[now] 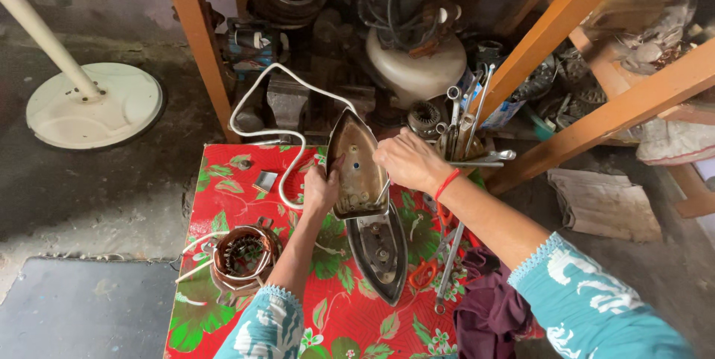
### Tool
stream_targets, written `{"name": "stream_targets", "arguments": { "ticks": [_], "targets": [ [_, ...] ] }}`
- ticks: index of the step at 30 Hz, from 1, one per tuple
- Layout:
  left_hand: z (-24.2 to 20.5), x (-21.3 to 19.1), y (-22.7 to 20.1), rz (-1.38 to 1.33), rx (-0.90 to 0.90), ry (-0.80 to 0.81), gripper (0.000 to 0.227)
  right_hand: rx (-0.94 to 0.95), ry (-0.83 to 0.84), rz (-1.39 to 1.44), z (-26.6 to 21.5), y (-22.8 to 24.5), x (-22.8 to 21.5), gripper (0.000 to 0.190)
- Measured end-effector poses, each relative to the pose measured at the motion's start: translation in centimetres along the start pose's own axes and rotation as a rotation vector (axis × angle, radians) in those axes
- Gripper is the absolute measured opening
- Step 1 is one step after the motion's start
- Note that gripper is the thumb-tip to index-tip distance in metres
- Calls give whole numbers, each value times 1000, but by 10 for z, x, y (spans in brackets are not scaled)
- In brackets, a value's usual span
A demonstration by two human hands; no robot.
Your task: The person repairs a disassembled electric iron on a table. They use pliers to manipulate internal components and wires, then use a soldering iron to solder connections. The person also uses a screwdriver to adjust parts within the iron's casing.
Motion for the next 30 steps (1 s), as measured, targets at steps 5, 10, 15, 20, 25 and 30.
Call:
{"name": "stream_targets", "arguments": {
  "ticks": [5, 10, 15, 20, 25, 30],
  "targets": [
    [10, 5, -4, 34, -22, 52, 39, -51, 97, 37, 13, -2, -4, 14],
    [17, 9, -14, -17, 158, 57, 34, -121, 123, -62, 31, 12, 1, 15],
    [22, 14, -13, 43, 103, 111, 43, -111, 320, -41, 43, 10, 17, 10],
    [25, 13, -19, 44, 161, 111, 52, -216, 189, -29, 46, 9, 9, 12],
    [26, 12, -19, 28, 158, 120, 51, -204, 278, -18, 49, 12, 16, 22],
    [23, 9, -31, 65, 156, 146, 51, -160, 296, 62, 56, -4, 20, 29]
  ]
}}
Point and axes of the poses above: each hand's wrist, its own z-axis towards the middle knuckle, its own x-axis out of the palm, y = z × x, the point moved 8 cm from there along z, towards the middle knuckle, and after that the axes turned 11 degrees about y, right-handed, at the moved point
